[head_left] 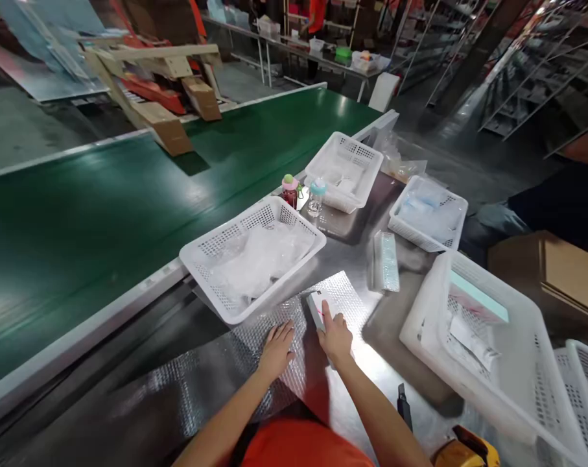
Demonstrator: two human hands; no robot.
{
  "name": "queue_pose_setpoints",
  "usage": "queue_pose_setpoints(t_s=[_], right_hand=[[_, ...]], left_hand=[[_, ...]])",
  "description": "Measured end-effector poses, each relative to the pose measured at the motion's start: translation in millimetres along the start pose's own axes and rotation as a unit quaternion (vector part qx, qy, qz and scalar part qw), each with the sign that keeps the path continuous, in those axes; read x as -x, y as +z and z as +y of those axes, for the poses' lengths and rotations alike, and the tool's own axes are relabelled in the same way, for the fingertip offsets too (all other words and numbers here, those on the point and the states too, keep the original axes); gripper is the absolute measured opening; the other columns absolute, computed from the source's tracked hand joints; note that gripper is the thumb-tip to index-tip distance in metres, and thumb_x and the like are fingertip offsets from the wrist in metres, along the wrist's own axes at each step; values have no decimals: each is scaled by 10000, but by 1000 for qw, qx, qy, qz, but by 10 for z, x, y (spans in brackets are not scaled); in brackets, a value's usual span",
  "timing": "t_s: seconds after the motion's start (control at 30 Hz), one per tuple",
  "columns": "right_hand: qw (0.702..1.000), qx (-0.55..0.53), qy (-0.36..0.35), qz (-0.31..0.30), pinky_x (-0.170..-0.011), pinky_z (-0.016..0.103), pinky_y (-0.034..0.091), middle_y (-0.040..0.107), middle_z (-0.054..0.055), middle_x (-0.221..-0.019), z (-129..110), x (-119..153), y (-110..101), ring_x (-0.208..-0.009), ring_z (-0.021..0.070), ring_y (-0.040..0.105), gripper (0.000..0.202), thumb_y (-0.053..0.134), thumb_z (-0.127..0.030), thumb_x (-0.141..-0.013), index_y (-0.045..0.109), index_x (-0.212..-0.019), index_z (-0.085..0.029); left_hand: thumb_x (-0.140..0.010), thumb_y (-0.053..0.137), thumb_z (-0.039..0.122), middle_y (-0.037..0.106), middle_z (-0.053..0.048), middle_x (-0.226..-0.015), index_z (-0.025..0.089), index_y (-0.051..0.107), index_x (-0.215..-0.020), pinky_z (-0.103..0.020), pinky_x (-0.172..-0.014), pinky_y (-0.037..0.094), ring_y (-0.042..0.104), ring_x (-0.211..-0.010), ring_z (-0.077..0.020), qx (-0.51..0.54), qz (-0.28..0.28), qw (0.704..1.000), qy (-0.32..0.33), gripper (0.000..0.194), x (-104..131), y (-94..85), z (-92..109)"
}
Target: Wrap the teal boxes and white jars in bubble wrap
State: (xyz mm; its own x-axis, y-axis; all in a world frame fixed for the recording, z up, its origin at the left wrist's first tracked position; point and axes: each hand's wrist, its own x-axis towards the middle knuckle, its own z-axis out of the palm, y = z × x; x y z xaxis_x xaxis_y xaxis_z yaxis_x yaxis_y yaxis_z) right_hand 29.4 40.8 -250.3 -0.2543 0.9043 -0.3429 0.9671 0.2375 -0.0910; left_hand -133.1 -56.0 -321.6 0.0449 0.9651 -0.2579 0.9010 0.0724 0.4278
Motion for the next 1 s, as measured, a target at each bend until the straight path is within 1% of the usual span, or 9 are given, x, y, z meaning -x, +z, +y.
queue_pose_setpoints(t_s=[0.17,0.3,0.37,0.57,0.73,0.93,1.0], right_hand=[[999,23,-20,14,-694,340,471,529,138,-1127,-54,-42,119,-990,294,564,773,555,-302,-886,138,-1533,-369],[999,39,-23,31,-706,347,473,530,132,-1092,-63,-38,171,-973,286,556,759,554,-312,-890,152,-1532,-358],[998,44,-22,38,-720,359,474,530,131,-1086,-68,-29,189,-968,285,553,757,558,-314,-889,159,-1532,-356],[999,21,-12,33,-716,372,477,531,132,-1098,-64,-24,213,-970,289,549,718,510,-318,-911,153,-1531,-371],[999,14,-17,28,-772,402,466,530,139,-1108,-39,-54,202,-989,294,538,732,528,-284,-894,173,-1528,-379],[999,21,-16,35,-775,377,450,532,132,-1126,-53,-46,237,-995,282,533,731,532,-301,-901,164,-1527,-383],[999,19,-16,40,-772,384,448,538,139,-1134,-74,-32,235,-999,293,536,721,535,-340,-906,169,-1526,-381]], left_hand=[[-805,600,166,346,-98,-1559,178,500,-1321,-475,-1205,177,299,-1441,-231,16,-3,1000,-9,526,-19,-27,8],[-805,592,158,336,-100,-1563,175,433,-1395,-482,-1204,176,293,-1444,-225,19,-13,1000,-15,611,-25,-36,8],[-814,579,165,323,-100,-1568,167,413,-1417,-482,-1207,170,274,-1453,-224,17,-18,1000,-12,625,-23,-38,11],[-813,563,143,310,-95,-1574,192,424,-1419,-491,-1207,164,257,-1461,-234,6,-24,1000,-13,624,-17,-31,26],[-813,562,144,315,-87,-1573,207,421,-1421,-489,-1206,162,262,-1459,-230,3,-26,1000,-12,628,-18,-19,22],[-825,554,143,278,-89,-1587,190,408,-1430,-485,-1212,150,236,-1469,-230,-5,-41,999,-19,624,-18,-34,50],[-819,548,120,267,-96,-1590,179,404,-1432,-492,-1211,145,226,-1472,-237,-8,-49,999,-22,633,-13,-68,76]])
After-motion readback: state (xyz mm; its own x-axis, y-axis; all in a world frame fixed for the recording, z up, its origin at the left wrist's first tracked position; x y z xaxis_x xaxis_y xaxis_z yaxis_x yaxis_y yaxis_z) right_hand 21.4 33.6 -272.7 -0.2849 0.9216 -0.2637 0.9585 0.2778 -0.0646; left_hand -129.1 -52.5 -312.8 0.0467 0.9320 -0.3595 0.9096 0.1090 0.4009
